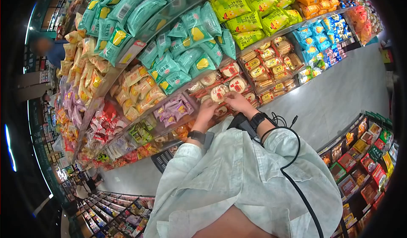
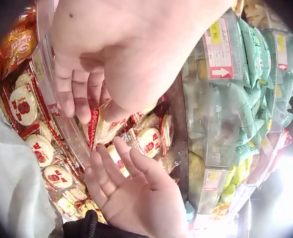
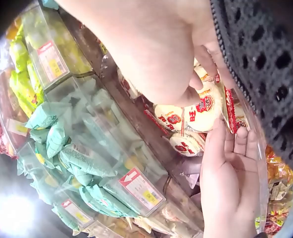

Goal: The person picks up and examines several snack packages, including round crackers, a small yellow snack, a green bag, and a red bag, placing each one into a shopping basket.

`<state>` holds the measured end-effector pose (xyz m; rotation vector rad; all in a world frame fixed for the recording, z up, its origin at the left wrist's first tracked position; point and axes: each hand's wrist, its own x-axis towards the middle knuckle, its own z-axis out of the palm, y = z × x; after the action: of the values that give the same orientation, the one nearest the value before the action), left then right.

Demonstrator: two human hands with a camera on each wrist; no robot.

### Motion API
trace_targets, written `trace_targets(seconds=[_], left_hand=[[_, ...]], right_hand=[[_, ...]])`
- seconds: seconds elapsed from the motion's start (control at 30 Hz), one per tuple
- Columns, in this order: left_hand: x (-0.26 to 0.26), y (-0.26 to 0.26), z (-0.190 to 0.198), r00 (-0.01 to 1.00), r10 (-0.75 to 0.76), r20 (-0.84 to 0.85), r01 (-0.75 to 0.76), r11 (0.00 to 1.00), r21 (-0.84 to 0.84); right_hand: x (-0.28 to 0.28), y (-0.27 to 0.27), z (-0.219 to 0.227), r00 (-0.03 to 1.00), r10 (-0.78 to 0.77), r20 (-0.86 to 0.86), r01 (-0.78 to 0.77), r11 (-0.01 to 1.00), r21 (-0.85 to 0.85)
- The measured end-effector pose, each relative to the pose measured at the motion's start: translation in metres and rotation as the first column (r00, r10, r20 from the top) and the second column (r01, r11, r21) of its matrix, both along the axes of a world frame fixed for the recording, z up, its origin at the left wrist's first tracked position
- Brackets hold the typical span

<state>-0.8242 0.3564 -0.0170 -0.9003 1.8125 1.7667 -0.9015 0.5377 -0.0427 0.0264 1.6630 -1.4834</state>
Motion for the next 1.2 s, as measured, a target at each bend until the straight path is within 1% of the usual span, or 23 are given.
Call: trace_targets(seconds=[0.07, 0.17, 0.23, 0.27, 0.33, 0.37, 0.43, 0.47, 0.57, 0.6, 0.7, 0.77, 0.8, 0.83, 0.87, 0.9, 0.97, 1.0, 1.03, 1.1, 1.2], left_hand=[[0.007, 0.001, 0.004, 0.999, 0.035, -0.033, -0.035, 0.999, 0.001], [0.018, -0.007, -0.001, 0.999, 0.007, -0.044, -0.007, 1.000, -0.005], [0.028, -0.007, 0.009, 0.996, -0.001, -0.088, 0.001, 1.000, 0.001], [0.033, -0.008, 0.013, 0.994, -0.009, -0.108, 0.010, 1.000, 0.005], [0.045, -0.013, 0.017, 0.995, -0.040, -0.090, 0.042, 0.999, 0.025], [0.054, -0.015, 0.018, 0.995, -0.054, -0.079, 0.057, 0.998, 0.037], [0.071, -0.023, 0.014, 0.991, -0.055, -0.120, 0.061, 0.997, 0.048], [0.078, -0.028, 0.013, 0.988, -0.058, -0.145, 0.066, 0.996, 0.054], [0.106, -0.040, 0.016, 0.988, -0.014, -0.155, 0.034, 0.991, 0.127], [0.117, -0.045, 0.016, 0.985, -0.027, -0.168, 0.052, 0.989, 0.141], [0.159, -0.061, 0.006, 0.983, -0.060, -0.176, 0.094, 0.977, 0.191], [0.183, -0.066, -0.010, 0.982, -0.093, -0.165, 0.128, 0.967, 0.221], [0.198, -0.064, -0.017, 0.980, -0.068, -0.188, 0.121, 0.951, 0.286], [0.214, -0.062, -0.021, 0.977, -0.104, -0.188, 0.155, 0.946, 0.285], [0.228, -0.059, -0.023, 0.973, -0.135, -0.189, 0.186, 0.940, 0.286], [0.239, -0.054, -0.024, 0.967, -0.156, -0.200, 0.210, 0.935, 0.287], [0.264, -0.044, -0.020, 0.971, -0.109, -0.212, 0.179, 0.918, 0.352], [0.278, -0.044, -0.022, 0.972, -0.093, -0.216, 0.170, 0.911, 0.375], [0.292, -0.046, -0.023, 0.971, -0.082, -0.224, 0.166, 0.907, 0.387], [0.314, -0.048, -0.020, 0.977, -0.061, -0.205, 0.140, 0.908, 0.396], [0.341, -0.042, -0.012, 0.984, -0.033, -0.178, 0.102, 0.914, 0.392]], right_hand=[[0.005, 0.000, 0.000, 0.999, -0.049, 0.014, 0.049, 0.999, -0.023], [0.011, -0.003, 0.003, 0.990, -0.141, -0.015, 0.140, 0.989, -0.047], [0.021, -0.004, 0.009, 0.977, -0.210, -0.022, 0.209, 0.977, -0.043], [0.026, -0.005, 0.006, 0.982, -0.179, -0.059, 0.178, 0.984, -0.026], [0.040, -0.007, 0.001, 0.985, -0.116, -0.125, 0.119, 0.993, 0.018], [0.048, -0.008, -0.002, 0.987, -0.109, -0.114, 0.112, 0.993, 0.022], [0.061, -0.011, 0.014, 0.991, -0.095, -0.095, 0.099, 0.995, 0.028], [0.070, -0.012, 0.019, 0.988, -0.100, -0.113, 0.100, 0.995, -0.009], [0.105, -0.021, 0.014, 0.967, -0.159, -0.200, 0.136, 0.983, -0.126], [0.116, -0.021, 0.036, 0.987, -0.122, -0.106, 0.115, 0.991, -0.066], [0.162, -0.023, 0.034, 0.984, -0.116, -0.136, 0.102, 0.989, -0.105], [0.193, -0.020, 0.028, 0.985, -0.127, -0.121, 0.122, 0.991, -0.050], [0.211, -0.018, 0.030, 0.986, -0.121, -0.117, 0.120, 0.993, -0.011], [0.230, -0.014, 0.033, 0.988, -0.111, -0.108, 0.115, 0.993, 0.031], [0.247, -0.011, 0.037, 0.987, -0.144, -0.077, 0.145, 0.989, 0.014], [0.259, -0.008, 0.040, 0.984, -0.156, -0.088, 0.159, 0.987, 0.030], [0.286, -0.006, 0.042, 0.982, -0.160, -0.103, 0.167, 0.985, 0.055], [0.299, -0.006, 0.043, 0.980, -0.158, -0.119, 0.168, 0.982, 0.086], [0.308, -0.006, 0.046, 0.987, -0.126, -0.099, 0.140, 0.979, 0.149], [0.319, -0.007, 0.054, 0.995, -0.054, -0.082, 0.066, 0.988, 0.141], [0.340, -0.006, 0.057, 0.998, -0.004, -0.059, 0.011, 0.993, 0.116]])
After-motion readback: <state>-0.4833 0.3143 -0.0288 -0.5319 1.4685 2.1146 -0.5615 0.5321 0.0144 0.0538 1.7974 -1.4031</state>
